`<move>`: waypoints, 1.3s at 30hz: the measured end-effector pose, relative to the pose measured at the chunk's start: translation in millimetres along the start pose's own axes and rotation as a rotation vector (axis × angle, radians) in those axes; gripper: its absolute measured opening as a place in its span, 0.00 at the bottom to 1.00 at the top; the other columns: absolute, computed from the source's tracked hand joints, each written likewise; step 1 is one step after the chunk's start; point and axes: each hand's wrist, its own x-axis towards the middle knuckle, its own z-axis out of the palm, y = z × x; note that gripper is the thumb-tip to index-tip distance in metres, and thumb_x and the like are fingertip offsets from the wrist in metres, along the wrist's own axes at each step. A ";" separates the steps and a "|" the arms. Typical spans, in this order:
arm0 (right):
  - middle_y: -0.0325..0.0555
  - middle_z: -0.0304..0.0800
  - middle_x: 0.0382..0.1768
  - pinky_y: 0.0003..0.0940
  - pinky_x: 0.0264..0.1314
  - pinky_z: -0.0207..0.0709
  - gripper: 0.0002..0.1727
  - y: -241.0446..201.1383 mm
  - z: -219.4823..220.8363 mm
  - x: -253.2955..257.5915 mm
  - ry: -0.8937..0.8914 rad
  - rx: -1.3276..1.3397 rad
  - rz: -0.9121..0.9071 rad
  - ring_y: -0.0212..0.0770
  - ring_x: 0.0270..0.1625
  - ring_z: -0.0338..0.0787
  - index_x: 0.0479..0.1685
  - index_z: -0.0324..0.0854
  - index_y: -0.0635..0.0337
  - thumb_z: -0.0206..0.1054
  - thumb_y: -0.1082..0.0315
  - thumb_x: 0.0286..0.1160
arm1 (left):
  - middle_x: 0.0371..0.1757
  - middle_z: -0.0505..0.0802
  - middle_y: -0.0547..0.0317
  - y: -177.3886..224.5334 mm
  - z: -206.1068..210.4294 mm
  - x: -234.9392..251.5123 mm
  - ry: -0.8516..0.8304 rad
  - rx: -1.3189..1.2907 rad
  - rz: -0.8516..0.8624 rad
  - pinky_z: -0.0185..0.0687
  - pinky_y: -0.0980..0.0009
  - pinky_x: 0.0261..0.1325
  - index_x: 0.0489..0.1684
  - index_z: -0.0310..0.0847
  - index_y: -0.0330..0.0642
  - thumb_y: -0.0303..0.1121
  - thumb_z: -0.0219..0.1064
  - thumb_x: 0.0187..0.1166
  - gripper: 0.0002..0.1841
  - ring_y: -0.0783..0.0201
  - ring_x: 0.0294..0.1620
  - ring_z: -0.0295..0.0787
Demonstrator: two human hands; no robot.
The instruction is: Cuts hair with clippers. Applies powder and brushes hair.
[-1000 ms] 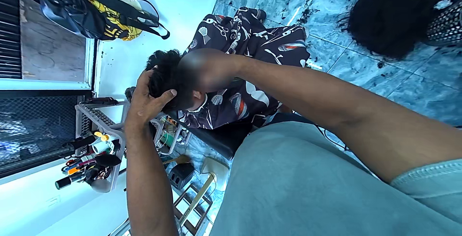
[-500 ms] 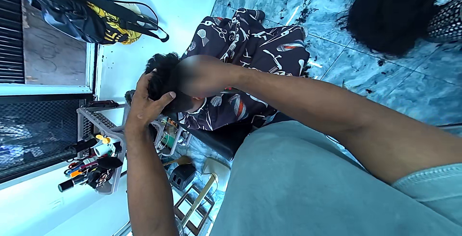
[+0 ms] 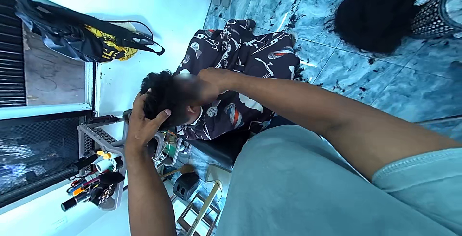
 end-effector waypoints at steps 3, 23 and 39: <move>0.51 0.85 0.32 0.60 0.36 0.79 0.18 11.2 -4.4 14.8 -0.019 -0.051 0.006 0.52 0.37 0.88 0.35 0.82 0.59 0.77 0.52 0.65 | 0.90 0.67 0.50 1.9 0.4 -2.7 0.005 0.006 -0.019 0.68 0.55 0.85 0.87 0.65 0.50 0.50 0.81 0.65 0.45 0.60 0.88 0.66; 0.45 0.82 0.20 0.41 0.22 0.76 0.15 -16.2 -8.1 10.3 -0.135 0.265 0.002 0.38 0.18 0.80 0.23 0.81 0.60 0.76 0.58 0.64 | 0.91 0.65 0.51 -8.1 2.1 -6.9 0.025 -0.054 -0.007 0.67 0.59 0.87 0.87 0.65 0.50 0.50 0.81 0.64 0.46 0.62 0.89 0.63; 0.49 0.86 0.33 0.59 0.37 0.80 0.23 -4.2 0.7 17.6 0.043 -0.103 -0.003 0.52 0.38 0.88 0.37 0.82 0.58 0.77 0.47 0.60 | 0.90 0.68 0.49 -10.9 -3.4 4.2 -0.003 -0.023 -0.010 0.65 0.60 0.88 0.86 0.66 0.49 0.54 0.80 0.64 0.46 0.63 0.89 0.64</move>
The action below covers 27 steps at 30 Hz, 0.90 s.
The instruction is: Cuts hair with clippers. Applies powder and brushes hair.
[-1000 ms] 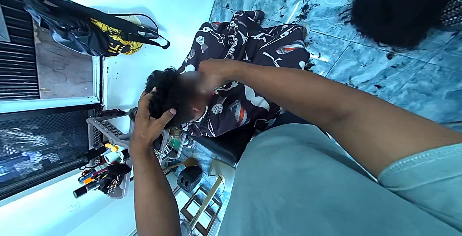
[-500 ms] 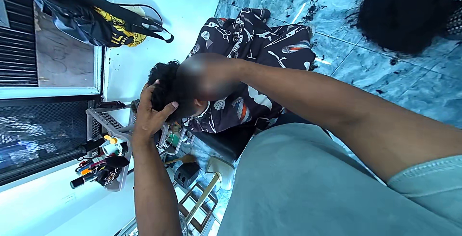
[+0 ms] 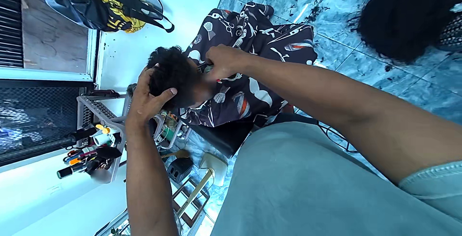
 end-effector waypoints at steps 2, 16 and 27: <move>0.47 0.85 0.30 0.56 0.35 0.79 0.21 -7.0 -5.2 -1.2 -0.013 0.054 -0.028 0.49 0.35 0.87 0.34 0.82 0.58 0.77 0.48 0.59 | 0.90 0.67 0.51 -1.5 -0.3 1.4 -0.003 -0.004 0.003 0.65 0.61 0.88 0.86 0.65 0.50 0.54 0.80 0.64 0.46 0.63 0.89 0.64; 0.46 0.86 0.22 0.34 0.23 0.80 0.14 -4.4 -10.7 -16.4 -0.206 0.523 -0.005 0.37 0.18 0.84 0.28 0.82 0.62 0.74 0.61 0.71 | 0.88 0.70 0.51 15.7 -4.5 0.5 -0.007 0.129 -0.059 0.66 0.54 0.87 0.86 0.65 0.51 0.63 0.77 0.63 0.49 0.60 0.87 0.66; 0.49 0.87 0.32 0.57 0.37 0.82 0.22 13.3 5.7 3.9 0.002 0.233 -0.021 0.48 0.35 0.89 0.39 0.85 0.59 0.77 0.48 0.61 | 0.69 0.87 0.43 114.8 -2.3 48.6 0.495 0.336 -0.269 0.79 0.47 0.72 0.78 0.72 0.39 0.70 0.62 0.75 0.44 0.49 0.70 0.85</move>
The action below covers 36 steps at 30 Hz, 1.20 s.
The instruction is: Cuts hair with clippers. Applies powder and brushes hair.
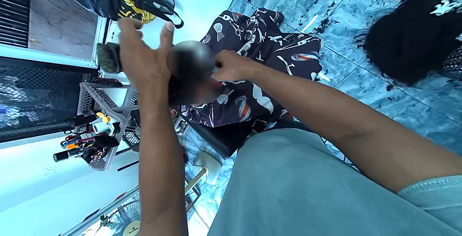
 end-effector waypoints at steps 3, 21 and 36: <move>0.49 0.85 0.30 0.58 0.36 0.79 0.21 -11.5 -8.1 3.0 -0.040 -0.051 -0.017 0.49 0.35 0.87 0.33 0.83 0.59 0.77 0.49 0.60 | 0.75 0.84 0.46 -27.8 -33.6 -12.9 -0.039 -0.055 0.099 0.75 0.55 0.78 0.78 0.73 0.43 0.65 0.64 0.77 0.39 0.56 0.76 0.80; 0.47 0.90 0.26 0.34 0.26 0.84 0.12 -39.4 -18.2 9.1 -0.209 0.270 0.079 0.37 0.21 0.87 0.33 0.85 0.63 0.76 0.61 0.70 | 0.79 0.81 0.52 -113.0 5.6 -42.6 -0.338 -0.141 0.169 0.68 0.53 0.84 0.80 0.78 0.53 0.51 0.74 0.76 0.32 0.59 0.82 0.74; 0.45 0.84 0.26 0.46 0.33 0.78 0.14 -42.0 -4.0 5.0 -0.016 -0.121 0.031 0.40 0.28 0.83 0.33 0.86 0.61 0.77 0.57 0.69 | 0.76 0.79 0.48 -139.0 15.4 14.8 -0.556 -0.224 0.478 0.72 0.46 0.78 0.87 0.64 0.58 0.55 0.77 0.67 0.44 0.55 0.77 0.76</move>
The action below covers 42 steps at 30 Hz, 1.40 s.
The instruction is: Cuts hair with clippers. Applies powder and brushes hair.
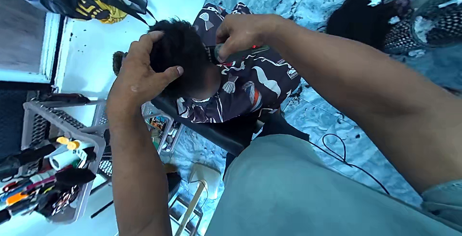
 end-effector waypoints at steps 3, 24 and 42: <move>0.47 0.83 0.27 0.55 0.36 0.77 0.18 17.4 4.8 5.3 0.097 -0.139 0.028 0.46 0.32 0.83 0.32 0.85 0.61 0.77 0.53 0.64 | 0.76 0.76 0.40 0.9 -3.5 6.3 -0.037 0.070 0.007 0.70 0.37 0.73 0.90 0.65 0.60 0.58 0.76 0.68 0.44 0.44 0.75 0.74; 0.45 0.82 0.19 0.42 0.23 0.77 0.17 8.4 -3.1 -16.9 -0.060 0.094 0.009 0.39 0.18 0.80 0.23 0.82 0.60 0.75 0.56 0.69 | 0.79 0.79 0.53 12.7 3.6 2.4 -0.028 -0.083 0.096 0.71 0.55 0.82 0.69 0.81 0.48 0.42 0.79 0.63 0.30 0.61 0.82 0.72; 0.49 0.82 0.26 0.59 0.33 0.77 0.19 19.5 8.6 -22.2 0.048 -0.134 0.019 0.50 0.31 0.84 0.28 0.82 0.60 0.77 0.52 0.64 | 0.83 0.76 0.52 17.9 6.7 -2.9 -0.026 -0.088 0.072 0.69 0.55 0.84 0.69 0.81 0.48 0.42 0.80 0.63 0.30 0.60 0.86 0.67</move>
